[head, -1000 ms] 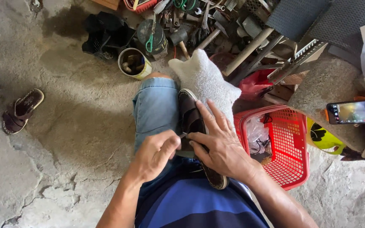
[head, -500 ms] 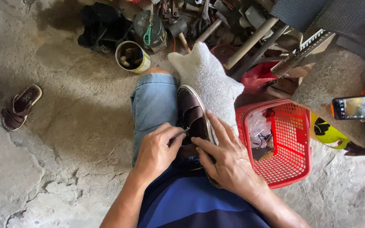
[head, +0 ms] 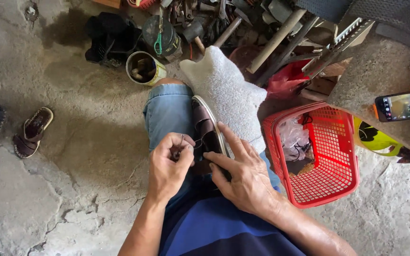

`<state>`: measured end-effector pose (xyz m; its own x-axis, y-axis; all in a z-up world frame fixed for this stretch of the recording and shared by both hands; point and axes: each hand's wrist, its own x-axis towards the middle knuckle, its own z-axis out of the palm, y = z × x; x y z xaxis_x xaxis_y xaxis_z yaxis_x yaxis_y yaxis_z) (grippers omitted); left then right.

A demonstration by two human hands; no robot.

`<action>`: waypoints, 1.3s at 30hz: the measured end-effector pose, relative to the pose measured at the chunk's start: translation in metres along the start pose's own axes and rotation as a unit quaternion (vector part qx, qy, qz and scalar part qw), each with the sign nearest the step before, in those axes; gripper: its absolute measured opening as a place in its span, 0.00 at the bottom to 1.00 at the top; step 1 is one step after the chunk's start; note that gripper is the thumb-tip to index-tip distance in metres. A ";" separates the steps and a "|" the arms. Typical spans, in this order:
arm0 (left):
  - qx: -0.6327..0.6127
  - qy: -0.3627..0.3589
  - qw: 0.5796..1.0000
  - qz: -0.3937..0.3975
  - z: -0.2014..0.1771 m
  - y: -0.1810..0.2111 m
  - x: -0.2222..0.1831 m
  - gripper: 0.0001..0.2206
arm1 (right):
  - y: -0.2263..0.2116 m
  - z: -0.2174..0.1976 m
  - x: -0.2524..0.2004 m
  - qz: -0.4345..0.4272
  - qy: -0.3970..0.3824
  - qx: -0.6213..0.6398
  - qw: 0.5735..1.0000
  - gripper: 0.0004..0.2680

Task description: Hand-stitching the sole and straps of a brown leather sandal using a needle and thread.

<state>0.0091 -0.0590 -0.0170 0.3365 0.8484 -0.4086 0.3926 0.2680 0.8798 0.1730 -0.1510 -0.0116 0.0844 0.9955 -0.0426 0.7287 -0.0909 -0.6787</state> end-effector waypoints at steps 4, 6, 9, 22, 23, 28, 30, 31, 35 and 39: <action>0.077 0.073 0.993 0.051 0.007 -0.003 0.002 0.04 | -0.006 0.004 0.000 0.054 -0.034 0.055 0.996 0.11; 0.114 0.086 0.985 0.099 0.005 -0.004 0.000 0.09 | -0.008 0.006 0.000 0.051 -0.024 0.054 0.997 0.11; 0.215 0.063 0.950 0.218 0.004 -0.007 -0.009 0.06 | -0.008 0.005 -0.001 0.036 -0.011 0.052 0.998 0.11; 0.217 -0.104 0.965 0.102 0.003 -0.004 -0.017 0.09 | -0.005 -0.008 -0.006 0.159 -0.020 0.188 0.969 0.14; 0.186 -0.132 0.970 0.086 0.002 0.000 -0.016 0.10 | -0.006 -0.009 -0.005 0.232 -0.036 0.233 0.944 0.19; 0.242 -0.082 0.967 0.024 0.010 -0.017 -0.003 0.21 | -0.011 -0.013 -0.001 0.291 -0.083 0.207 0.930 0.27; 0.276 -0.049 0.959 0.046 0.014 -0.028 0.001 0.23 | -0.009 -0.011 0.000 0.244 -0.072 0.211 0.944 0.27; 0.318 -0.048 0.947 0.016 0.017 -0.029 0.002 0.24 | -0.008 -0.011 0.000 0.264 -0.088 0.198 0.940 0.27; 0.341 -0.074 0.937 0.016 0.018 -0.029 0.002 0.18 | -0.005 -0.009 -0.002 0.276 -0.106 0.168 0.940 0.28; 0.285 -0.108 0.946 0.113 0.023 -0.026 -0.010 0.07 | -0.003 -0.006 -0.002 0.249 -0.094 0.184 0.946 0.28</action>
<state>0.0157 -0.0846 -0.0413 0.6098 0.7247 -0.3207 0.6665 -0.2500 0.7024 0.1747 -0.1531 -0.0055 0.2080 0.8222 -0.5299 0.3424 -0.5686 -0.7479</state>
